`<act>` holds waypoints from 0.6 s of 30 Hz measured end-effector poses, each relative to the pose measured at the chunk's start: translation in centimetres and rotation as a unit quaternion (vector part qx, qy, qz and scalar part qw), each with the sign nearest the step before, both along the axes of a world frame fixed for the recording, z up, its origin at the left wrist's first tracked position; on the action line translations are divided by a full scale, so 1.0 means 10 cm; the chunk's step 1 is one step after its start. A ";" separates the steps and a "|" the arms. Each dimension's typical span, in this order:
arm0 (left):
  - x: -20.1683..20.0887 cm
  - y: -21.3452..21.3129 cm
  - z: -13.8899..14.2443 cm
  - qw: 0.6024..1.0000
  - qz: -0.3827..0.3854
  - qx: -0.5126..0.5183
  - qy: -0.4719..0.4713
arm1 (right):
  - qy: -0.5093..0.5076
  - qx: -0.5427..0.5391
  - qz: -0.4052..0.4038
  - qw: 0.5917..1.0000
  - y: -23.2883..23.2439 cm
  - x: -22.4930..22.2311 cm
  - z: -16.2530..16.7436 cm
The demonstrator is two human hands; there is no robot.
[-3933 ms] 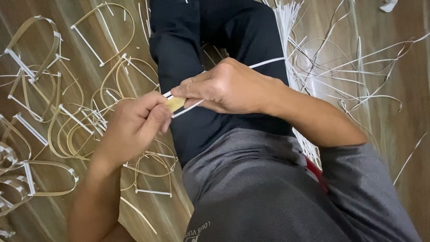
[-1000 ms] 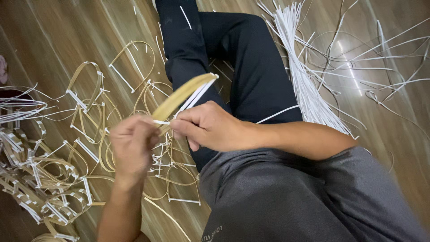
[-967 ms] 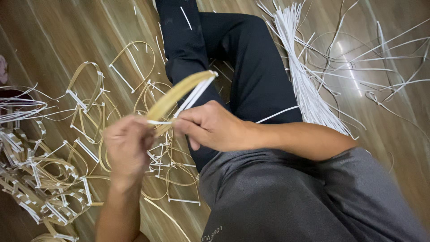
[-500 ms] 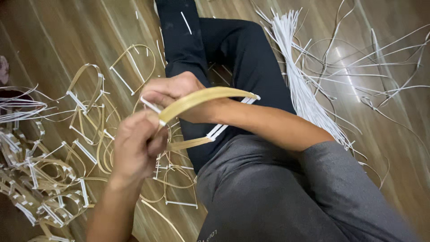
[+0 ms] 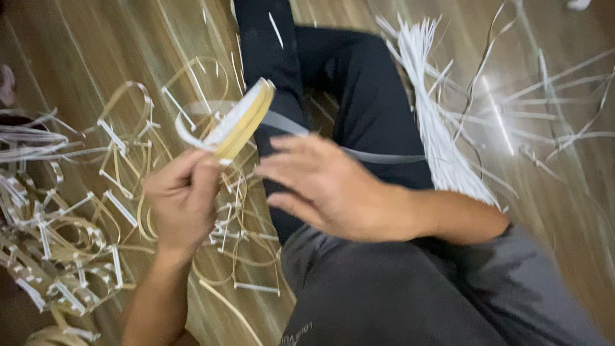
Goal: The person sits on the floor and assembles a bamboo frame by wrapping white plastic ties around the joints. They bend the bamboo strips, thread the ties through the frame, and tighten them by hand to secure the structure.
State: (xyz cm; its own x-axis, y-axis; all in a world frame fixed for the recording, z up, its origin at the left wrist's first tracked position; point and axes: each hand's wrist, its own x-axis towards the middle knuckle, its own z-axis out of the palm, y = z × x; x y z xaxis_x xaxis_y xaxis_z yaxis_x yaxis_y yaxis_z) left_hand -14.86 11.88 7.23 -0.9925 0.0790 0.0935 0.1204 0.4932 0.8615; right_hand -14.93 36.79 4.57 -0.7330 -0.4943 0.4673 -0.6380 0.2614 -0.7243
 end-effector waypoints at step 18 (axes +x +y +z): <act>0.15 0.07 -0.33 0.981 -0.168 0.089 -0.042 | -0.133 -0.228 0.058 0.963 -0.43 -0.15 0.25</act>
